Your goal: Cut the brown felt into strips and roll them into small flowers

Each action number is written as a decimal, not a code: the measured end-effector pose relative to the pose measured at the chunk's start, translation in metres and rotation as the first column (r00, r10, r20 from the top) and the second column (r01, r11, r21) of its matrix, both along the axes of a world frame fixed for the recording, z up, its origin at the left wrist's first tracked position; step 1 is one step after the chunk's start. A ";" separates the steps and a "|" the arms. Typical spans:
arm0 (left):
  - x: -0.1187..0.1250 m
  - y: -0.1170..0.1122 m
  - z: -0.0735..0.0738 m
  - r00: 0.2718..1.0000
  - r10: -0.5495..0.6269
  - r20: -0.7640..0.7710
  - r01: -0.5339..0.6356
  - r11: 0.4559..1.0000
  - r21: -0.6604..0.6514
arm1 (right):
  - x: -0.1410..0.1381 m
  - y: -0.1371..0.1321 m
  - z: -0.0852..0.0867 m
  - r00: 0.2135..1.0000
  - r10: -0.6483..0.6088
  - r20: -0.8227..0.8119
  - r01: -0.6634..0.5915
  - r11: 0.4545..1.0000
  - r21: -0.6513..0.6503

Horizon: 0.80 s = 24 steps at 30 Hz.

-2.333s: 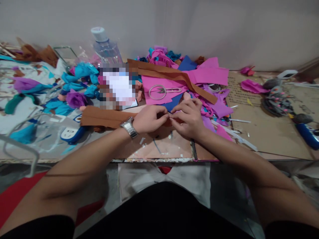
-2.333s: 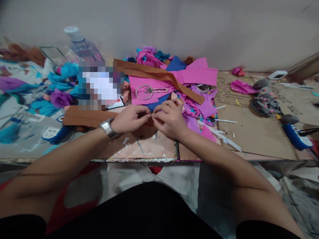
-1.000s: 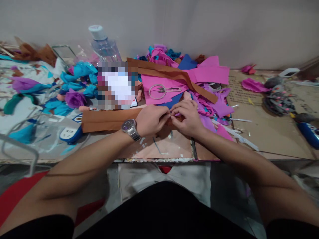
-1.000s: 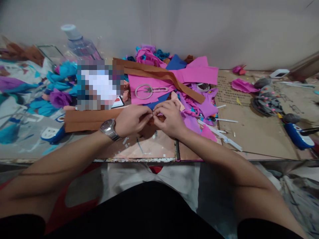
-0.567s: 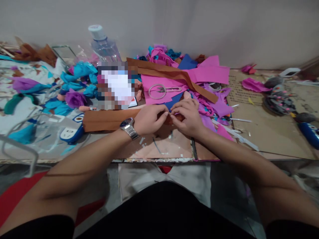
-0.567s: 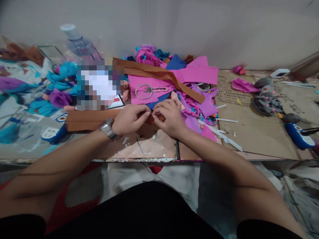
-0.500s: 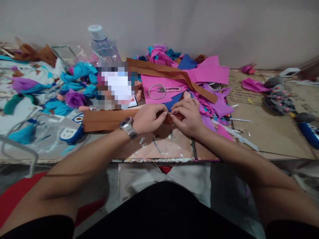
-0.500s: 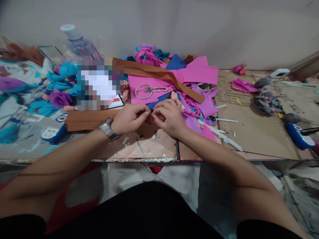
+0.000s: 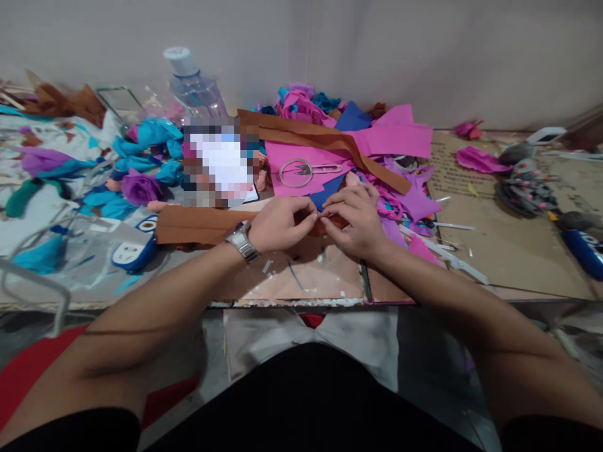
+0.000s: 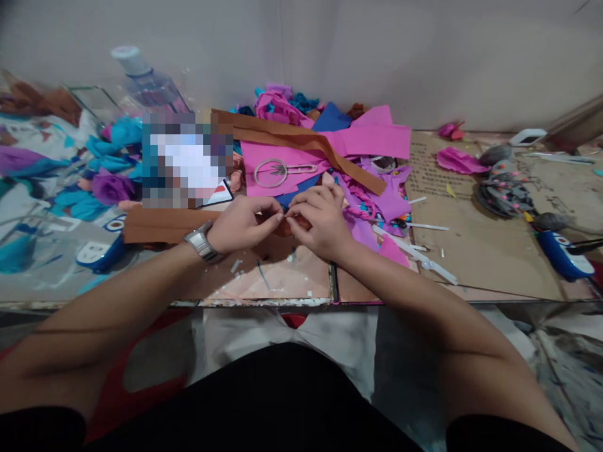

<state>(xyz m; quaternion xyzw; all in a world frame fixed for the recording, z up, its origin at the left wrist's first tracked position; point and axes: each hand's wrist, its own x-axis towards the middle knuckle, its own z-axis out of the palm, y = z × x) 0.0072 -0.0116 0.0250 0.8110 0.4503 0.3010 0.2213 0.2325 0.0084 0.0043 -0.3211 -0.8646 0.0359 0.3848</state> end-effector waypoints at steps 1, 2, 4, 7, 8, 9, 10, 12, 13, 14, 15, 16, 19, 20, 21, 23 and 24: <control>0.000 0.000 0.000 1.000 -0.003 -0.012 0.004 1.000 0.013 | 0.000 0.000 0.000 1.000 0.002 -0.001 -0.002 1.000 -0.001; 0.000 0.000 0.000 1.000 -0.009 -0.025 0.010 0.999 0.032 | 0.000 -0.001 0.000 1.000 0.004 -0.003 -0.004 1.000 -0.004; 0.000 -0.001 0.000 0.998 -0.026 -0.050 0.030 0.996 0.079 | 0.000 -0.001 0.000 1.000 0.007 -0.008 -0.007 1.000 -0.021; 0.001 0.000 -0.002 0.994 -0.040 -0.104 0.057 0.985 0.164 | 0.000 0.000 -0.001 0.999 0.019 -0.034 -0.021 0.997 -0.072; 0.001 0.001 -0.004 0.991 -0.042 -0.129 0.067 0.979 0.195 | 0.000 0.001 -0.001 0.999 0.027 -0.046 -0.031 0.996 -0.088; 0.001 0.001 -0.005 0.987 -0.046 -0.154 0.080 0.972 0.223 | -0.001 0.001 -0.002 0.998 0.037 -0.055 -0.042 0.994 -0.103; 0.002 0.001 -0.006 0.983 -0.049 -0.177 0.092 0.965 0.246 | -0.001 0.001 -0.002 0.997 0.045 -0.062 -0.052 0.992 -0.118; 0.002 0.002 -0.008 0.976 -0.058 -0.208 0.112 0.958 0.262 | -0.002 0.002 -0.001 0.997 0.054 -0.063 -0.063 0.986 -0.155; 0.002 0.001 -0.008 0.975 -0.059 -0.215 0.116 0.958 0.261 | -0.002 0.002 -0.001 0.997 0.057 -0.061 -0.066 0.983 -0.172; 0.002 0.001 -0.009 0.974 -0.062 -0.216 0.118 0.960 0.254 | -0.002 0.001 -0.001 0.997 0.059 -0.059 -0.069 0.980 -0.187; 0.002 0.001 -0.009 0.975 -0.063 -0.212 0.115 0.963 0.246 | -0.003 0.001 -0.001 0.997 0.062 -0.056 -0.072 0.978 -0.196; 0.002 0.000 -0.009 0.977 -0.062 -0.204 0.110 0.966 0.234 | -0.003 0.001 0.000 0.996 0.064 -0.055 -0.074 0.977 -0.198; 0.001 0.000 -0.008 0.982 -0.051 -0.180 0.089 0.973 0.211 | -0.002 0.000 0.000 0.997 0.062 -0.056 -0.071 0.981 -0.183; 0.000 0.000 -0.007 0.983 -0.045 -0.179 0.083 0.974 0.211 | -0.001 0.000 0.001 0.996 0.062 -0.057 -0.071 0.982 -0.177; 0.000 0.000 -0.007 0.983 -0.039 -0.181 0.078 0.973 0.215 | -0.001 0.000 0.001 0.996 0.064 -0.056 -0.073 0.982 -0.174; -0.001 0.000 -0.005 0.982 -0.035 -0.185 0.076 0.972 0.222 | 0.001 0.000 0.001 0.996 0.069 -0.051 -0.077 0.983 -0.168; -0.001 0.000 -0.005 0.982 -0.035 -0.184 0.076 0.973 0.219 | 0.001 0.001 0.002 0.996 0.069 -0.048 -0.076 0.984 -0.162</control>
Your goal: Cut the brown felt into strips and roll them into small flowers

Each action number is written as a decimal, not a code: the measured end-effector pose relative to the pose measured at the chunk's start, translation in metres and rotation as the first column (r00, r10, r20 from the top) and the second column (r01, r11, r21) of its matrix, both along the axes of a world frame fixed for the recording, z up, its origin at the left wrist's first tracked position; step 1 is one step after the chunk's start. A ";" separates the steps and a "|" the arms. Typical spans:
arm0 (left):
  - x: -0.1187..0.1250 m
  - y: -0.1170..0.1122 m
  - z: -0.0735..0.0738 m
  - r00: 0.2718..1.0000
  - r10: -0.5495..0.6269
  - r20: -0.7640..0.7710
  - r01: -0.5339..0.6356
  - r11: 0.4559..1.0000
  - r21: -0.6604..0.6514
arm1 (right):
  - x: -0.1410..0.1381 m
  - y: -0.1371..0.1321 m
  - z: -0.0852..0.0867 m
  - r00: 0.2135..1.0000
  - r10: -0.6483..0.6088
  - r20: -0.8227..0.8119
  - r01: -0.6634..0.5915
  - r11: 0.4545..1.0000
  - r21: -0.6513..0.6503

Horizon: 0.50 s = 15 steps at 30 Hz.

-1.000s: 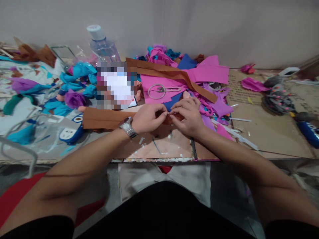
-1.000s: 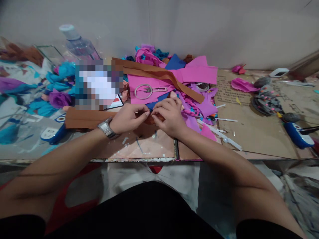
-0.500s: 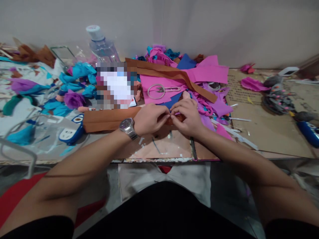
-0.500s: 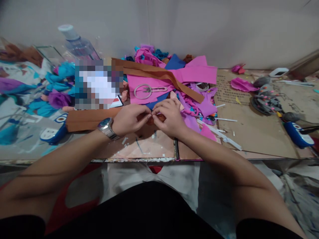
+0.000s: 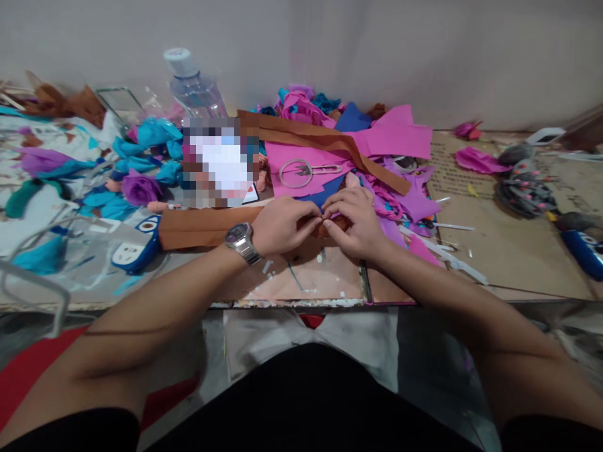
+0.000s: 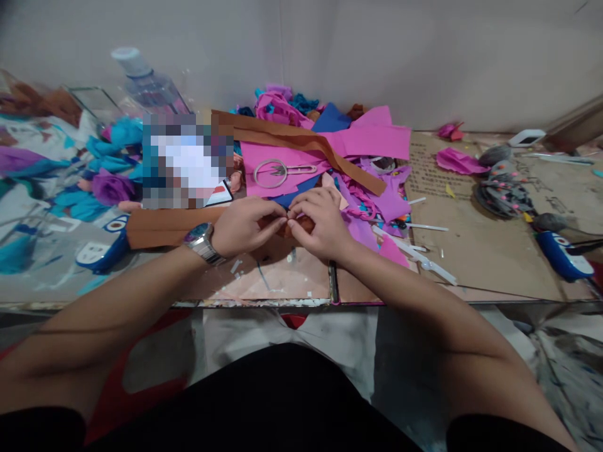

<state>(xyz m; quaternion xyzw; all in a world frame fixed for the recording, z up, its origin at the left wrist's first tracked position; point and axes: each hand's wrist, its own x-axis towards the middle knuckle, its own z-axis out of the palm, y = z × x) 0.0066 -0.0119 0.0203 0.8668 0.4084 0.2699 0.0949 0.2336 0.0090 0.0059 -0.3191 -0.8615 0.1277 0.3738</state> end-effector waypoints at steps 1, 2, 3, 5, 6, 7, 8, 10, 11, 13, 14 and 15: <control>0.000 0.000 0.001 1.000 0.000 0.005 0.000 1.000 -0.008 | 0.000 0.000 0.000 1.000 -0.003 0.002 0.003 1.000 0.007; 0.001 0.000 0.002 1.000 -0.001 0.013 0.002 1.000 -0.021 | 0.000 0.001 0.000 1.000 -0.007 0.000 0.007 1.000 0.016; 0.001 -0.001 0.002 1.000 -0.001 0.025 0.002 0.999 -0.039 | 0.000 0.001 0.000 1.000 -0.010 -0.004 0.010 1.000 0.027; 0.001 -0.001 0.003 0.999 0.002 0.051 0.002 0.997 -0.077 | -0.001 0.002 0.000 1.000 -0.008 -0.004 0.009 0.999 0.039; 0.001 0.000 0.004 0.998 0.006 0.060 0.000 0.996 -0.093 | -0.002 0.002 0.000 1.000 -0.008 0.002 0.008 0.999 0.038; 0.000 0.000 0.004 0.998 0.011 0.067 -0.004 0.995 -0.105 | -0.002 0.002 -0.001 1.000 -0.009 0.012 0.008 0.999 0.035; -0.001 0.000 0.004 0.997 0.015 0.072 -0.007 0.994 -0.113 | -0.002 0.002 -0.001 1.000 -0.011 0.025 0.010 1.000 0.028; -0.002 0.002 0.004 0.997 0.021 0.080 -0.011 0.992 -0.125 | -0.002 0.002 0.000 0.999 -0.016 0.040 0.015 1.000 0.019; -0.003 0.003 0.003 0.996 0.026 0.084 -0.015 0.991 -0.129 | -0.002 0.002 0.000 0.999 -0.017 0.041 0.016 1.000 0.018; -0.005 0.005 0.003 0.995 0.041 0.087 -0.030 0.991 -0.129 | 0.000 0.003 0.000 0.999 -0.017 0.037 0.016 1.000 0.015; -0.006 0.006 0.003 0.995 0.051 0.084 -0.040 0.992 -0.123 | 0.000 0.003 -0.001 0.999 -0.017 0.037 0.017 1.000 0.012; -0.007 0.006 0.003 0.995 0.059 0.080 -0.050 0.992 -0.114 | 0.001 0.003 -0.001 0.999 -0.018 0.039 0.018 1.000 0.010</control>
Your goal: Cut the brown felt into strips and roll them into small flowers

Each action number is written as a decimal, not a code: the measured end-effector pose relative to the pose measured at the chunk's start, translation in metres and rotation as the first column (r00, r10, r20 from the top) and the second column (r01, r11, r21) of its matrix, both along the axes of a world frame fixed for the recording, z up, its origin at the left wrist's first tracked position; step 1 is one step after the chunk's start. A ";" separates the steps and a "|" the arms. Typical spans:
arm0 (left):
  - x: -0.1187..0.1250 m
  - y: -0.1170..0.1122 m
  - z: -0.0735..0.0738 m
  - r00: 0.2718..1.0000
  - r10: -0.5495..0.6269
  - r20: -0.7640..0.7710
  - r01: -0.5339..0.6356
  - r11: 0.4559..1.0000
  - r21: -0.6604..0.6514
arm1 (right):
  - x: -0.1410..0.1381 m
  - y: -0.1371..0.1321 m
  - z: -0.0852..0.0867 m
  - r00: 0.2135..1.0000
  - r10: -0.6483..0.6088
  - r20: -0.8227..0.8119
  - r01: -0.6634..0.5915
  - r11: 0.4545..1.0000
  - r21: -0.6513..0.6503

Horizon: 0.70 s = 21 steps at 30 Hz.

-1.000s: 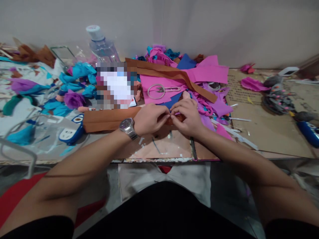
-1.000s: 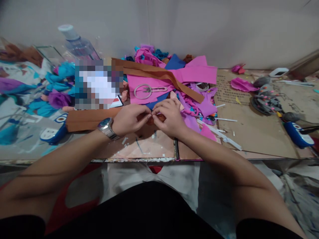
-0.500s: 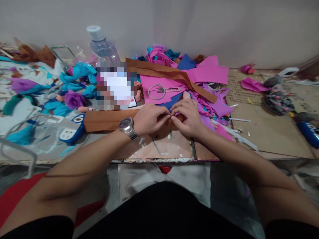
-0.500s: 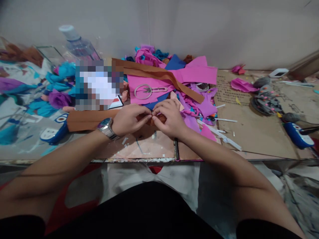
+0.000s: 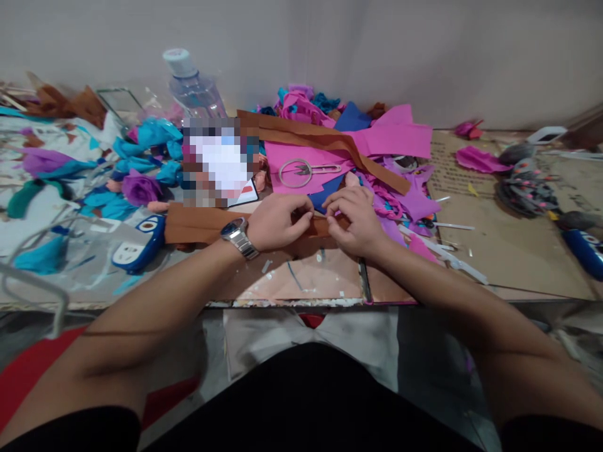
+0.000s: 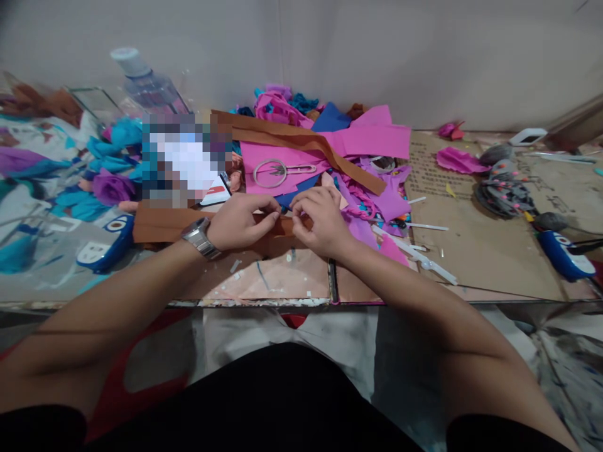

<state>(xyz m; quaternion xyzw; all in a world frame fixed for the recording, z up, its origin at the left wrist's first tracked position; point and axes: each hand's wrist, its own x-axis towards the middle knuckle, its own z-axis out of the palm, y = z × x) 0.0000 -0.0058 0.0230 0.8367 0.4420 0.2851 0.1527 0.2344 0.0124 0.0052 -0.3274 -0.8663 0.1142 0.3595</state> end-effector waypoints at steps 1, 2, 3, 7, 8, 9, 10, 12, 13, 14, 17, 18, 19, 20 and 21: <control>-0.001 0.000 0.000 1.000 0.006 -0.003 -0.006 1.000 0.009 | 0.000 0.000 0.000 1.000 -0.001 0.001 0.001 1.000 0.000; -0.001 0.000 0.001 1.000 0.009 -0.004 -0.009 1.000 0.012 | 0.001 0.001 0.000 1.000 0.000 -0.001 0.000 1.000 0.003; -0.001 0.000 0.001 1.000 0.006 -0.002 -0.006 1.000 0.007 | 0.001 0.001 -0.001 1.000 0.001 -0.006 0.000 1.000 0.008; -0.001 -0.001 0.005 0.997 -0.076 0.012 0.076 0.996 -0.044 | -0.001 0.000 -0.001 1.000 0.013 -0.016 -0.013 1.000 0.014; 0.000 -0.002 0.006 0.995 -0.097 0.013 0.097 0.994 -0.051 | -0.002 0.000 -0.001 1.000 0.018 -0.010 -0.018 1.000 0.008; 0.000 -0.003 0.006 0.994 -0.110 0.012 0.110 0.992 -0.055 | -0.002 -0.001 -0.002 1.000 0.024 -0.007 -0.024 1.000 0.000; 0.000 -0.003 0.007 0.993 -0.114 0.012 0.115 0.992 -0.061 | -0.003 -0.001 -0.002 1.000 0.028 -0.005 -0.028 1.000 -0.008; 0.001 -0.003 0.008 0.994 -0.109 0.019 0.110 0.991 -0.075 | -0.004 -0.001 -0.002 1.000 0.028 -0.003 -0.028 0.999 -0.026; 0.001 -0.003 0.008 0.994 -0.106 0.021 0.107 0.991 -0.081 | -0.003 -0.002 -0.002 1.000 0.025 0.000 -0.025 0.999 -0.037; 0.001 -0.003 0.008 0.994 -0.104 0.018 0.105 0.991 -0.083 | -0.003 -0.002 -0.002 1.000 0.023 0.006 -0.023 0.999 -0.048; 0.001 -0.003 0.008 0.994 -0.104 -0.021 0.102 0.992 -0.073 | -0.001 -0.003 -0.001 0.999 0.037 0.033 -0.035 0.997 -0.075; 0.001 -0.002 0.008 0.994 -0.107 -0.037 0.104 0.992 -0.073 | 0.000 -0.003 -0.001 0.998 0.045 0.043 -0.042 0.996 -0.080; 0.001 -0.002 0.008 0.993 -0.110 -0.046 0.106 0.991 -0.075 | 0.001 -0.003 0.000 0.997 0.051 0.051 -0.047 0.996 -0.080; 0.001 -0.002 0.008 0.992 -0.113 -0.048 0.109 0.991 -0.079 | 0.001 -0.003 -0.001 0.997 0.054 0.058 -0.050 0.996 -0.078; 0.001 -0.002 0.008 0.992 -0.116 -0.046 0.112 0.990 -0.085 | 0.001 -0.003 -0.001 0.996 0.055 0.064 -0.051 0.996 -0.073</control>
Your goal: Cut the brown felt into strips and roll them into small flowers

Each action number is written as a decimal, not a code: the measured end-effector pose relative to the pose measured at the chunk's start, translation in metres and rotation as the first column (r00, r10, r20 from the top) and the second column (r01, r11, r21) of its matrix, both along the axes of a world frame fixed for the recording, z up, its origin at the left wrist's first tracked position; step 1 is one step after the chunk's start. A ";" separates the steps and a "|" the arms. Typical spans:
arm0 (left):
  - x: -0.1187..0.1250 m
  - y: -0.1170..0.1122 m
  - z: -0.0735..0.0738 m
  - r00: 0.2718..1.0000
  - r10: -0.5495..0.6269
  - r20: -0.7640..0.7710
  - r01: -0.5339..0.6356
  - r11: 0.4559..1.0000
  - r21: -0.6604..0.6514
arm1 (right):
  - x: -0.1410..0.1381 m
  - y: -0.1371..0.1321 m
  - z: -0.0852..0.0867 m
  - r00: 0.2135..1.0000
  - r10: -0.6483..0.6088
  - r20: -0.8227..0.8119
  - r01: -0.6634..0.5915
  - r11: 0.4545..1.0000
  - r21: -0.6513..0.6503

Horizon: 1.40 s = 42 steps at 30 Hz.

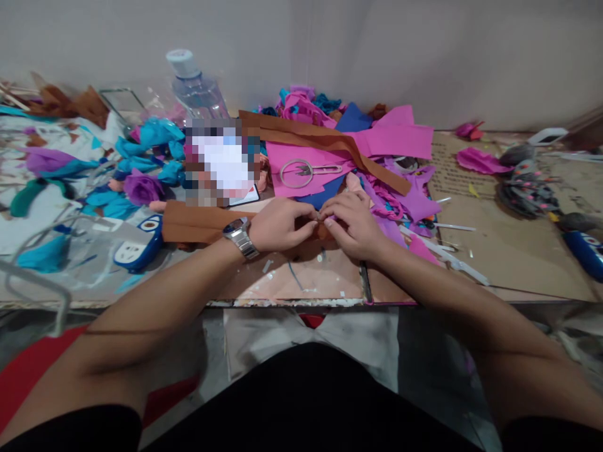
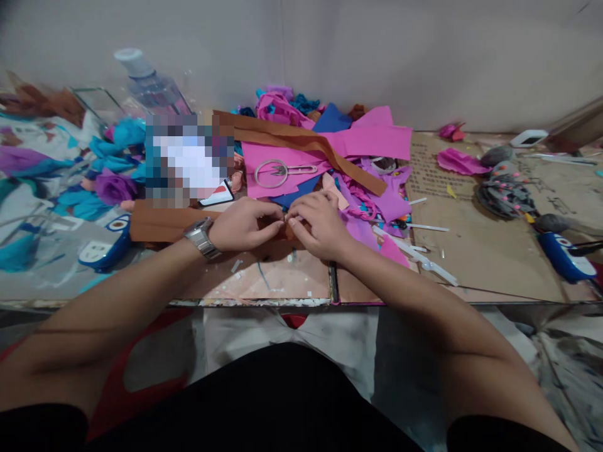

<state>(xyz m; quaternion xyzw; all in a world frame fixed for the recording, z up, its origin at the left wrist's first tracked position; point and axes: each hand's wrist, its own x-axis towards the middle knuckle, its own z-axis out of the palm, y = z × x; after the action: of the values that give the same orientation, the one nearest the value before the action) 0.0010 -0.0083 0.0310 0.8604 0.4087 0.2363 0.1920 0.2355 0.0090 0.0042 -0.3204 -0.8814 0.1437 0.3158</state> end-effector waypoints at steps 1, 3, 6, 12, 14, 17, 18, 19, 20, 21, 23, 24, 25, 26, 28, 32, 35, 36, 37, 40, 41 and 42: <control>0.000 0.000 0.000 1.000 -0.004 0.006 0.004 1.000 -0.010 | 0.000 0.000 -0.001 1.000 -0.003 0.000 0.003 1.000 0.008; 0.000 0.000 0.001 1.000 -0.016 0.018 0.017 0.999 -0.036 | -0.001 0.000 -0.002 1.000 -0.010 -0.004 0.010 1.000 0.022; -0.001 0.000 0.002 0.999 -0.032 0.005 0.032 0.998 -0.058 | -0.001 0.000 -0.003 1.000 -0.005 -0.008 0.005 0.999 0.036; -0.002 0.001 -0.001 0.998 -0.039 -0.054 0.037 0.999 -0.032 | -0.003 -0.001 -0.001 1.000 0.012 0.010 -0.012 1.000 0.020; -0.002 0.002 -0.002 0.996 -0.039 -0.074 0.039 0.999 -0.009 | -0.004 -0.002 -0.001 1.000 0.007 0.006 -0.008 1.000 0.021; -0.003 0.002 -0.004 0.994 -0.037 -0.107 0.041 0.999 0.036 | -0.005 -0.002 -0.002 1.000 0.000 0.004 0.000 1.000 0.017; -0.003 0.002 -0.004 0.993 -0.033 -0.115 0.038 0.998 0.047 | -0.005 -0.002 -0.003 1.000 0.000 0.004 0.000 1.000 0.015; -0.003 0.002 -0.004 0.992 -0.031 -0.119 0.037 0.998 0.053 | -0.004 -0.002 -0.003 1.000 0.001 0.003 -0.001 1.000 0.012; -0.003 0.002 -0.004 0.992 -0.032 -0.119 0.039 0.998 0.052 | -0.004 -0.002 -0.004 1.000 0.002 0.002 -0.002 1.000 0.009; -0.003 0.002 -0.004 0.993 -0.037 -0.114 0.042 0.998 0.044 | -0.004 -0.002 -0.004 1.000 0.003 0.001 -0.003 1.000 0.005; -0.003 0.002 -0.002 0.995 -0.052 -0.088 0.052 0.999 0.004 | -0.004 -0.002 -0.004 1.000 0.003 -0.003 -0.003 1.000 -0.004; -0.003 0.002 -0.001 0.996 -0.055 -0.073 0.054 0.998 -0.020 | -0.003 -0.002 -0.004 1.000 0.003 -0.004 -0.003 1.000 -0.009; -0.003 0.002 0.000 0.997 -0.050 -0.060 0.048 0.998 -0.042 | -0.003 -0.002 -0.003 1.000 0.002 -0.003 -0.002 1.000 -0.013; -0.003 0.002 0.001 0.998 -0.040 -0.050 0.037 0.998 -0.058 | -0.003 -0.002 -0.003 1.000 0.002 -0.002 -0.002 1.000 -0.015; -0.002 0.002 0.003 0.999 -0.019 -0.036 0.016 0.997 -0.076 | -0.003 -0.002 -0.002 1.000 0.005 -0.007 -0.005 1.000 -0.009; -0.002 0.002 0.005 0.999 -0.035 0.006 0.035 0.990 -0.140 | -0.004 -0.002 -0.002 1.000 -0.001 -0.027 0.002 1.000 0.022; -0.004 0.003 0.005 0.998 -0.058 0.019 0.061 0.979 -0.196 | -0.004 -0.002 -0.002 1.000 -0.011 -0.022 0.012 1.000 0.026; -0.004 0.004 0.004 0.998 -0.067 0.022 0.070 0.975 -0.210 | -0.004 -0.002 -0.002 1.000 -0.010 -0.020 0.011 1.000 0.029; -0.004 0.005 0.004 0.997 -0.075 0.027 0.079 0.972 -0.222 | -0.004 -0.003 -0.002 1.000 -0.008 -0.021 0.009 0.999 0.034; -0.005 0.006 0.004 0.995 -0.086 0.055 0.098 0.959 -0.265 | -0.003 -0.003 -0.002 1.000 0.000 -0.026 0.001 0.998 0.059; -0.005 0.006 0.004 0.995 -0.083 0.062 0.097 0.955 -0.282 | -0.003 -0.003 -0.002 1.000 0.001 -0.026 0.001 0.998 0.070; -0.004 0.006 0.004 0.995 -0.076 0.065 0.092 0.950 -0.298 | -0.003 -0.003 -0.003 1.000 0.000 -0.024 0.002 0.997 0.083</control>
<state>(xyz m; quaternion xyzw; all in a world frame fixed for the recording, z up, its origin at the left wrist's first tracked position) -0.0034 -0.0022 0.0353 0.8313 0.3978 0.1858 0.3410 0.2326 0.0064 0.0016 -0.3058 -0.8826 0.1107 0.3393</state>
